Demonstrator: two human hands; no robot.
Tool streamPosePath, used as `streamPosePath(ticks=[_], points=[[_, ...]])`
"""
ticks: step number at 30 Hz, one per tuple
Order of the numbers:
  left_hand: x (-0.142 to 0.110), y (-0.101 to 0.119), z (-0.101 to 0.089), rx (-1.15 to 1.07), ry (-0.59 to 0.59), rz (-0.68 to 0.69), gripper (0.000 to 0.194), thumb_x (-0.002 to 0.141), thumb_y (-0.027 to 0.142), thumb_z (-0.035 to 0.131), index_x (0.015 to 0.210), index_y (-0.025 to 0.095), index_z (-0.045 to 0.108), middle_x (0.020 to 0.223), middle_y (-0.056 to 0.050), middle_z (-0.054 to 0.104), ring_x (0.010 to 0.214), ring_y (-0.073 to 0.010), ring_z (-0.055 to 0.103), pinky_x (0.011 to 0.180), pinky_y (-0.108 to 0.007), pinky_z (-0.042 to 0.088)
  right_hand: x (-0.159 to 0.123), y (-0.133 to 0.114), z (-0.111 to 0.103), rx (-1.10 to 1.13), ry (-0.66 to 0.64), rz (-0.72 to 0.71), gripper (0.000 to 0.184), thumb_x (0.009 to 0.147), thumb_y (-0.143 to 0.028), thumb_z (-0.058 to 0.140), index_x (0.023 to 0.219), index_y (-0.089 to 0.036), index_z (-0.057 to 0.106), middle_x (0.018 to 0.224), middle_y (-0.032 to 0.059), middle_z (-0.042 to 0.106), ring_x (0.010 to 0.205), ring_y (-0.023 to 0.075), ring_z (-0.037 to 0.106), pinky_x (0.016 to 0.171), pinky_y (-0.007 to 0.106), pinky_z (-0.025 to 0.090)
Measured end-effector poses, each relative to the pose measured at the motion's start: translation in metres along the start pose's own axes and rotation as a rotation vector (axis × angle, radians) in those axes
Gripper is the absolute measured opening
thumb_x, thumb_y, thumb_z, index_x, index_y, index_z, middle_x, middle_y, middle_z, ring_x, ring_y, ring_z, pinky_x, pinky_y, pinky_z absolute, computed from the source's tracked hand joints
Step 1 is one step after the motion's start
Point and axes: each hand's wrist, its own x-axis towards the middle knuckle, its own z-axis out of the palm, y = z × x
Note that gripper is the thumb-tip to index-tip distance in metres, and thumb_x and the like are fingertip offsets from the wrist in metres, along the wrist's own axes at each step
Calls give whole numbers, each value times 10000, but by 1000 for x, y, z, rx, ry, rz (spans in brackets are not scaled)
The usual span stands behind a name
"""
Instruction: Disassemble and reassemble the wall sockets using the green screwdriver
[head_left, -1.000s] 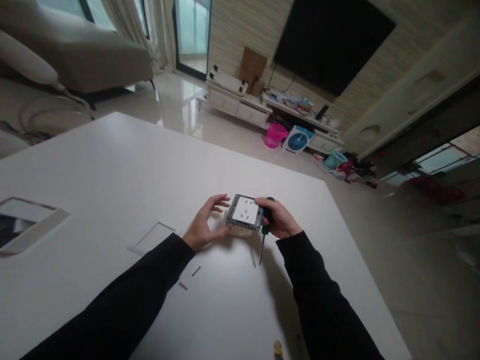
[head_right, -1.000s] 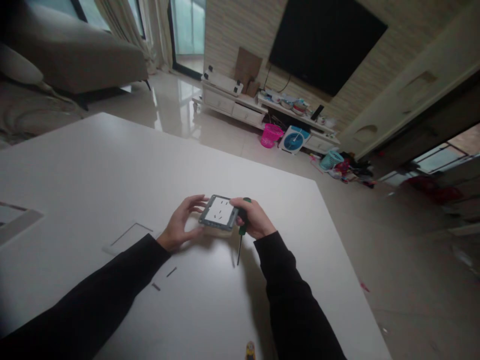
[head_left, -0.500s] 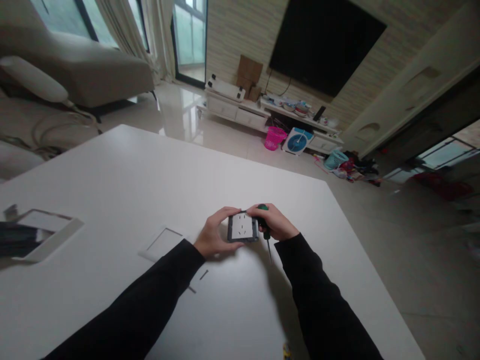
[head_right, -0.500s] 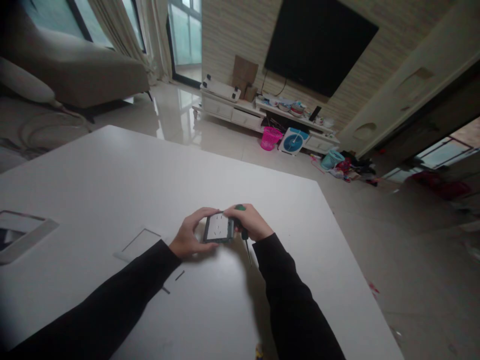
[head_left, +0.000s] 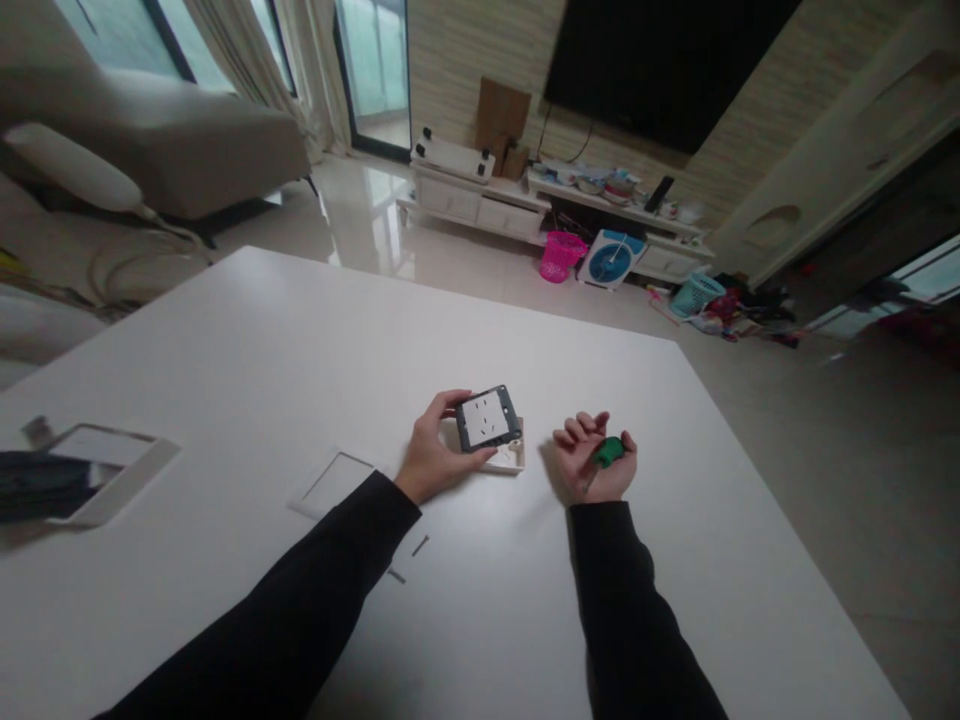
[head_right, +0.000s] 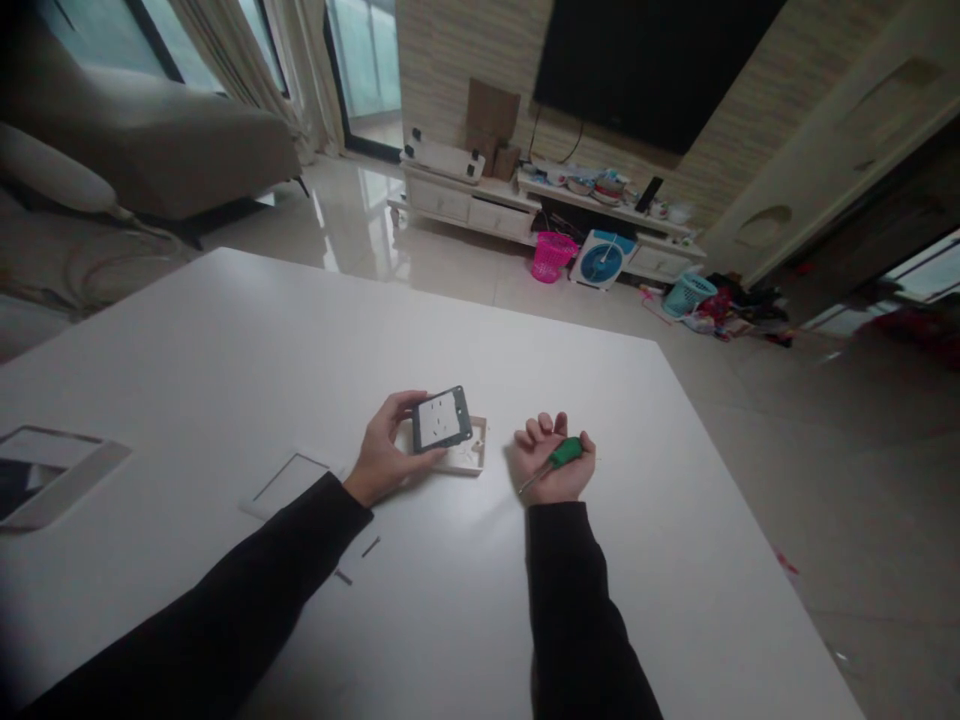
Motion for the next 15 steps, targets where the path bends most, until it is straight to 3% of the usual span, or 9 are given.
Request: streamPosePath(ticks=[3, 5, 10, 15], points=[[1, 4, 0, 53, -54, 29, 722, 684, 314, 935, 1307, 212, 586, 1294, -113, 676, 1190, -290, 656, 1051, -486, 535, 3, 5, 5, -145, -21, 30, 264, 871, -477, 681, 860, -216, 719, 481, -105, 362, 399, 66, 331, 456, 224, 382], [1, 6, 0, 92, -100, 38, 742, 666, 307, 953, 1301, 211, 582, 1275, -107, 682, 1184, -286, 656, 1065, -490, 525, 6, 4, 6, -211, 16, 43, 335, 921, -545, 645, 878, -224, 731, 448, -112, 321, 375, 64, 280, 430, 213, 330], [-1, 10, 2, 174, -183, 37, 789, 639, 382, 984, 1295, 211, 580, 1269, -110, 661, 1181, -297, 652, 1066, -499, 525, 9, 5, 5, -197, 25, 62, 403, 923, -636, 650, 931, -245, 745, 547, -72, 462, 468, 73, 440, 475, 197, 392], [-1, 8, 4, 162, -250, 21, 811, 643, 331, 979, 1325, 205, 557, 1318, -120, 648, 1237, -303, 643, 1097, -487, 514, 12, 12, 7, -217, 97, 36, 435, 921, -657, 641, 962, -239, 756, 677, -18, 653, 567, 102, 561, 498, 216, 448]])
